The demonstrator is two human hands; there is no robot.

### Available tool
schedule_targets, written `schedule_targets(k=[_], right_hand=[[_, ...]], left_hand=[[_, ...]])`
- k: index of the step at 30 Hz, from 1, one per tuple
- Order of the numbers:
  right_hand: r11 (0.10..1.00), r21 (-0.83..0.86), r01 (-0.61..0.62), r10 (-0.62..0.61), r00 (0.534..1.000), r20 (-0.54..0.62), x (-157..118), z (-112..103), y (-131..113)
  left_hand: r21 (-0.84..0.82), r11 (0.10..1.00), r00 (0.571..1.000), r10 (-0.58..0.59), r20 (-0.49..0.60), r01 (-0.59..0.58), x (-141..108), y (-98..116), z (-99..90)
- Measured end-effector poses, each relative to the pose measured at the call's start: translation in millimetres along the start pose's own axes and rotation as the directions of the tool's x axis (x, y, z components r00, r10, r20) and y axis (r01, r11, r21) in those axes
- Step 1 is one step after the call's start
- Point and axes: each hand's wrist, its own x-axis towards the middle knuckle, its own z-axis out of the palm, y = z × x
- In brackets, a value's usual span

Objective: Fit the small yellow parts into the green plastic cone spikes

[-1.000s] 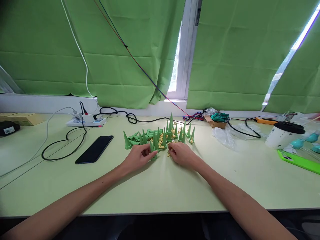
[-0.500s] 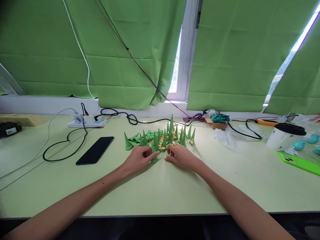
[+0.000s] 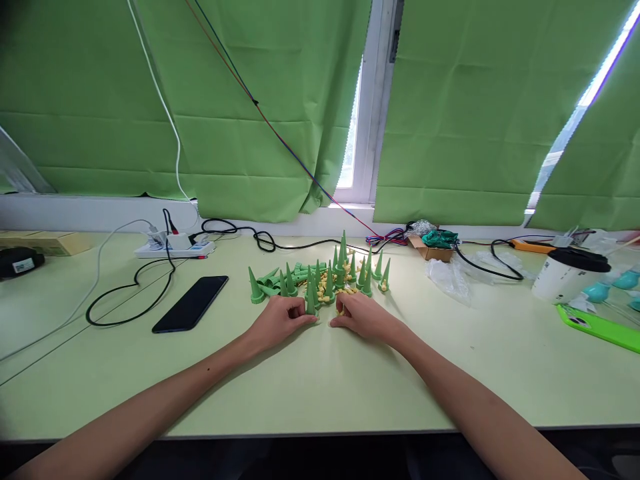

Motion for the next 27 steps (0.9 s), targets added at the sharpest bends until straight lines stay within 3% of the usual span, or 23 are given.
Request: schedule_targets(k=[11, 20, 27], right_hand=[[1.000, 0.013, 0.021, -0.021, 0.999, -0.029, 0.3, 3.9, -1.4], [0.990, 0.066, 0.127, -0.117, 0.984, -0.133, 0.1, 10.2, -5.4], [0.957, 0.158, 0.243, -0.205, 0.953, -0.222, -2.2, 11.5, -15.4]], left_hand=[[0.010, 1.000, 1.000, -0.002, 0.011, 0.002, -0.6, 0.7, -1.0], [0.018, 0.990, 0.987, 0.140, -0.079, -0.139, -4.6, 11.2, -2.0], [-0.033, 0.978, 0.978, 0.207, 0.008, -0.207, -9.7, 16.8, -2.6]])
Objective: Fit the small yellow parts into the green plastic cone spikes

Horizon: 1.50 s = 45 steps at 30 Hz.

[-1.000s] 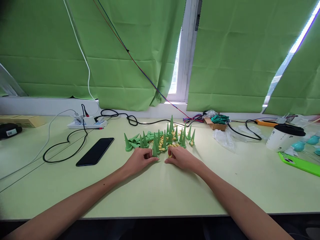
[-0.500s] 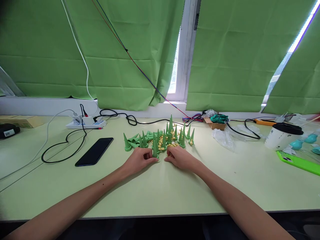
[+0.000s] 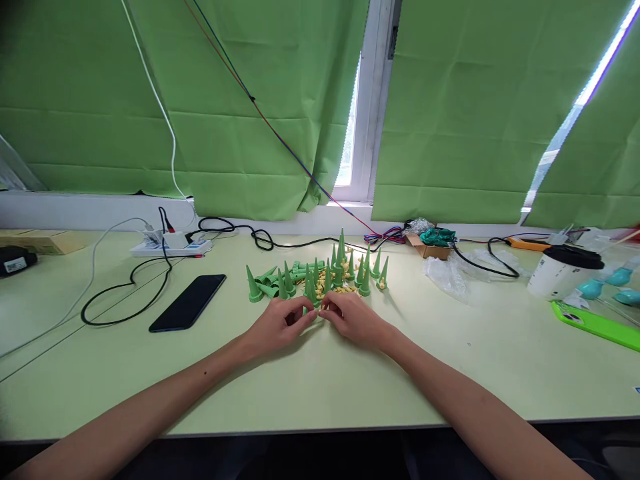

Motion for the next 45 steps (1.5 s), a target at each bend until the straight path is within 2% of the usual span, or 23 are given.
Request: schedule_targets(k=[9, 18, 20, 24, 27, 36, 45], right_hand=[[0.996, 0.083, 0.035, -0.029, 0.997, -0.074, -0.6, -1.1, -7.2], [0.996, -0.043, 0.079, -0.079, 0.997, 0.001, -1.6, -1.1, -10.9], [0.995, -0.048, 0.083, -0.083, 0.997, -0.006, -1.4, -0.2, -10.2], [0.996, -0.065, 0.061, -0.063, 0.998, -0.028, -0.4, 0.7, -7.4], [0.996, -0.081, 0.043, -0.046, 0.998, -0.038, 0.3, 1.0, -5.3], [0.994, -0.105, -0.018, 0.009, 0.996, -0.091, 1.3, 3.3, 0.5], [0.994, -0.100, -0.040, 0.036, 0.999, -0.039, 1.6, 5.1, 2.2]], left_hand=[[-0.009, 1.000, 1.000, -0.019, 0.010, 0.019, 1.0, 2.3, -2.0], [-0.010, 1.000, 1.000, -0.007, 0.004, 0.007, 1.2, 0.3, 0.1], [-0.013, 0.999, 0.999, -0.031, -0.042, 0.030, 1.5, 0.4, 0.1], [-0.064, 0.993, 0.972, -0.110, -0.206, 0.098, 2.3, 2.0, -1.3], [-0.116, 0.982, 0.951, -0.176, -0.252, 0.151, 2.9, 4.2, -2.8], [-0.027, 0.982, 0.977, -0.188, -0.101, 0.186, 3.6, -3.4, 2.5], [0.018, 0.986, 0.986, -0.167, 0.018, 0.167, 4.8, -8.4, 2.1]])
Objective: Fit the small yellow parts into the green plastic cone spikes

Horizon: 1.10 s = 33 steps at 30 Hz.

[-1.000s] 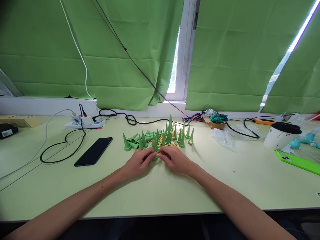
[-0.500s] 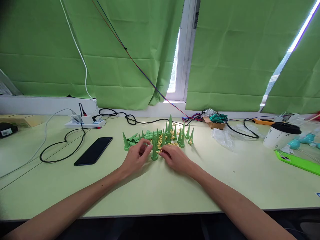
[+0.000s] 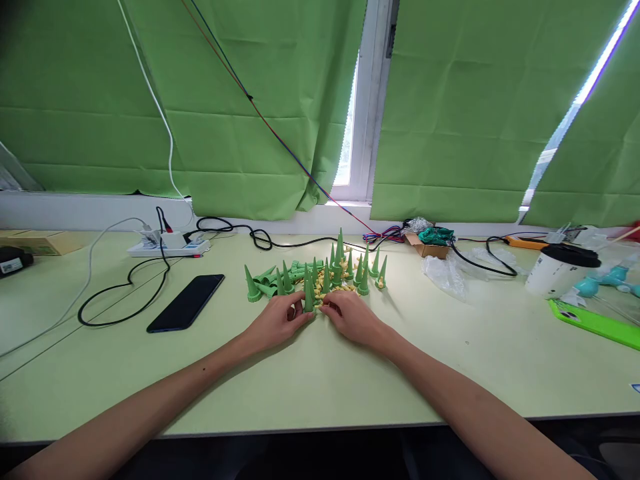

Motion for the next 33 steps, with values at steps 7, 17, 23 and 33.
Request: schedule_targets(k=[7, 17, 23, 33], right_hand=[[1.000, 0.010, 0.002, -0.002, 1.000, 0.018, 0.3, -0.5, -0.9], [0.999, 0.036, 0.011, -0.012, 1.000, 0.020, -0.2, -0.7, -3.0], [0.998, 0.051, 0.032, -0.033, 0.999, 0.014, -0.6, 0.6, -1.2], [0.995, 0.066, 0.068, -0.066, 0.997, -0.026, -0.4, 0.7, -2.2]], left_hand=[[-0.026, 1.000, 1.000, -0.003, 0.010, 0.003, 0.4, 2.0, -0.3], [-0.008, 1.000, 0.999, 0.011, 0.035, -0.010, 0.2, 1.8, -1.6], [-0.023, 0.999, 0.998, 0.027, 0.053, -0.026, -0.4, 2.1, -1.7], [-0.039, 0.998, 0.995, 0.057, 0.079, -0.054, -0.8, 2.5, -1.2]])
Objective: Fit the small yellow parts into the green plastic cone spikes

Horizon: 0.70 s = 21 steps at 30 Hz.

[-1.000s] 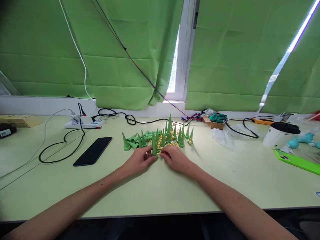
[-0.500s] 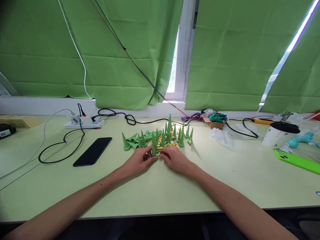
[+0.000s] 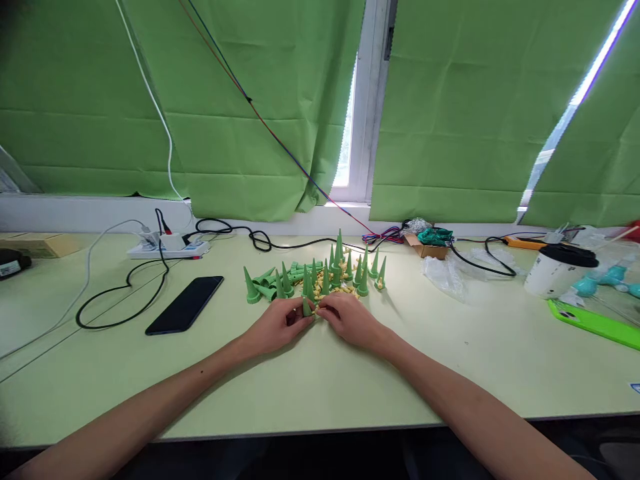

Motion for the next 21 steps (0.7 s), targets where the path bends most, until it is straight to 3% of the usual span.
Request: schedule_targets(k=[21], right_hand=[[0.999, 0.047, -0.011, 0.012, 1.000, -0.013, -0.7, 1.3, -1.1]], left_hand=[[-0.009, 0.999, 0.998, 0.042, -0.045, -0.043, -1.8, -0.7, 2.0]])
